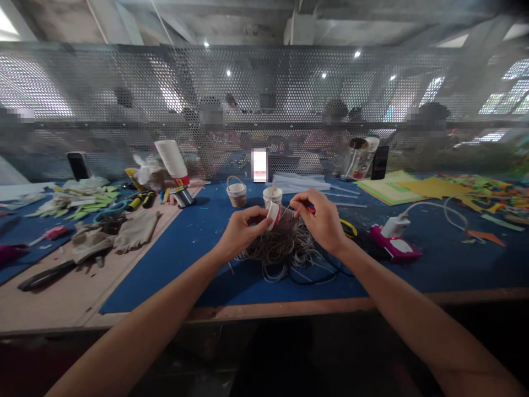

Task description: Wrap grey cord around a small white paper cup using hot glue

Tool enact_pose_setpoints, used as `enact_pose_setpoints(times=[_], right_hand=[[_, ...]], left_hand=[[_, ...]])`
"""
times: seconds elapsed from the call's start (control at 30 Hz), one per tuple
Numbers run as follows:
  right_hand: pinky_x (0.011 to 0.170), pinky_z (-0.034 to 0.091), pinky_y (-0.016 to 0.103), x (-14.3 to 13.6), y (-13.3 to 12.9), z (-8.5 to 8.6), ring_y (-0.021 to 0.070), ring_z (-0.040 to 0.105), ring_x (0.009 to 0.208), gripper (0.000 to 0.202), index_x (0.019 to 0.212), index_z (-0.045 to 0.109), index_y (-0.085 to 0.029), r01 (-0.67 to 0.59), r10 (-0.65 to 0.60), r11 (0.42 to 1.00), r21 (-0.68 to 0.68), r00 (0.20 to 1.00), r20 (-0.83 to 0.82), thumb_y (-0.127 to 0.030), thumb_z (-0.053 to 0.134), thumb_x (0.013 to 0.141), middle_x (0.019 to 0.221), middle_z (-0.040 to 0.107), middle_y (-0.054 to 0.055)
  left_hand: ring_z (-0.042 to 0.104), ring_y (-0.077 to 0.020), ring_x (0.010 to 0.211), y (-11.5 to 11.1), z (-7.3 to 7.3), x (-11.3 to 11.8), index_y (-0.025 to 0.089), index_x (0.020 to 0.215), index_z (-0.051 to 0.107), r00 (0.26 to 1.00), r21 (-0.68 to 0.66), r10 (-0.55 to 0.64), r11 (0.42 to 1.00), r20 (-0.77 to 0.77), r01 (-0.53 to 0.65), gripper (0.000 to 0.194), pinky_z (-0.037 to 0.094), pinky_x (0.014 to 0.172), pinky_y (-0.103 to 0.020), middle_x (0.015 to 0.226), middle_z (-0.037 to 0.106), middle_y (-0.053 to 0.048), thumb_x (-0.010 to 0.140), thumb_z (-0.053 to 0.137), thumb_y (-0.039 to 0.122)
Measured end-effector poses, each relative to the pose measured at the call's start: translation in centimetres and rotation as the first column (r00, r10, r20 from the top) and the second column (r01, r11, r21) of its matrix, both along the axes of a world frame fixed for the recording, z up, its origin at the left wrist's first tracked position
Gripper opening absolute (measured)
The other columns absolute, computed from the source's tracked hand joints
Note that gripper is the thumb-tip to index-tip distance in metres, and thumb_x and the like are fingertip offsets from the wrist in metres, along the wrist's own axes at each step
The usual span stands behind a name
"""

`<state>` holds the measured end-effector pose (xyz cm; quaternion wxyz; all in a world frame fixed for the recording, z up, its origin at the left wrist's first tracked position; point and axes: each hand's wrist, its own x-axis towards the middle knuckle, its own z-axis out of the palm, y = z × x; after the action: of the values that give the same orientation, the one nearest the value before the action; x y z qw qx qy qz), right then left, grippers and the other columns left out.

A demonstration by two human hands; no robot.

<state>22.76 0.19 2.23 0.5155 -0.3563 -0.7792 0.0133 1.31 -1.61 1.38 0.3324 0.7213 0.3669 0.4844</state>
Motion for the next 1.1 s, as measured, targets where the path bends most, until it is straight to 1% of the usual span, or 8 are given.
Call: enact_pose_setpoints(times=[0.23, 0.4, 0.6, 0.8, 1.1], right_hand=[[0.084, 0.045, 0.034, 0.03, -0.06, -0.01, 0.0181, 0.064, 0.084, 0.009, 0.090, 0.063, -0.023, -0.001, 0.001, 1.000, -0.012, 1.000, 0.002, -0.029, 0.059, 0.095, 0.083, 0.068, 0.001], [0.085, 0.044, 0.034, 0.02, 0.02, -0.06, 0.0180, 0.063, 0.083, 0.008, 0.090, 0.063, -0.024, 0.008, -0.009, 1.000, 0.008, 1.000, 0.014, -0.030, 0.059, 0.095, 0.082, 0.067, 0.001], [0.082, 0.045, 0.034, -0.10, 0.10, -0.18, 0.0179, 0.064, 0.082, 0.010, 0.090, 0.063, -0.024, 0.020, -0.020, 1.000, -0.001, 1.000, 0.021, -0.031, 0.058, 0.096, 0.084, 0.068, 0.001], [0.081, 0.044, 0.033, -0.08, 0.13, -0.31, 0.0184, 0.064, 0.084, 0.011, 0.090, 0.064, -0.024, 0.018, -0.018, 1.000, -0.010, 0.999, 0.032, -0.031, 0.058, 0.096, 0.086, 0.069, 0.002], [0.079, 0.043, 0.033, -0.11, 0.14, -0.36, 0.0167, 0.063, 0.081, 0.008, 0.090, 0.063, -0.023, 0.019, -0.019, 1.000, -0.011, 0.999, 0.045, -0.027, 0.058, 0.096, 0.088, 0.069, 0.001]], left_hand=[[0.058, -0.0138, 0.076, -0.03, 0.02, -0.01, 0.013, 0.087, 0.073, 1.000, 0.016, -0.020, 1.000, -0.017, 0.020, 0.016, 0.046, 0.070, -0.024, 0.080, 0.067, -0.004, 0.085, 0.065, 0.027], [0.058, -0.0141, 0.077, -0.12, 0.20, 0.04, 0.014, 0.086, 0.072, 0.999, 0.020, -0.040, 0.999, -0.026, 0.040, 0.016, 0.046, 0.072, -0.025, 0.081, 0.067, -0.004, 0.085, 0.064, 0.027], [0.058, -0.0146, 0.076, -0.22, 0.14, -0.01, 0.014, 0.086, 0.072, 0.998, 0.019, -0.045, 0.999, -0.046, 0.046, 0.019, 0.047, 0.071, -0.026, 0.080, 0.066, -0.004, 0.086, 0.064, 0.030], [0.056, -0.0128, 0.073, -0.13, 0.08, -0.04, 0.014, 0.084, 0.072, 0.997, 0.009, -0.063, 0.998, -0.045, 0.064, 0.017, 0.045, 0.069, -0.024, 0.078, 0.064, -0.003, 0.085, 0.065, 0.028], [0.056, -0.0137, 0.076, -0.20, 0.04, -0.12, 0.014, 0.085, 0.072, 0.995, 0.012, -0.072, 0.997, -0.062, 0.073, 0.017, 0.045, 0.071, -0.026, 0.081, 0.066, -0.004, 0.086, 0.063, 0.029]])
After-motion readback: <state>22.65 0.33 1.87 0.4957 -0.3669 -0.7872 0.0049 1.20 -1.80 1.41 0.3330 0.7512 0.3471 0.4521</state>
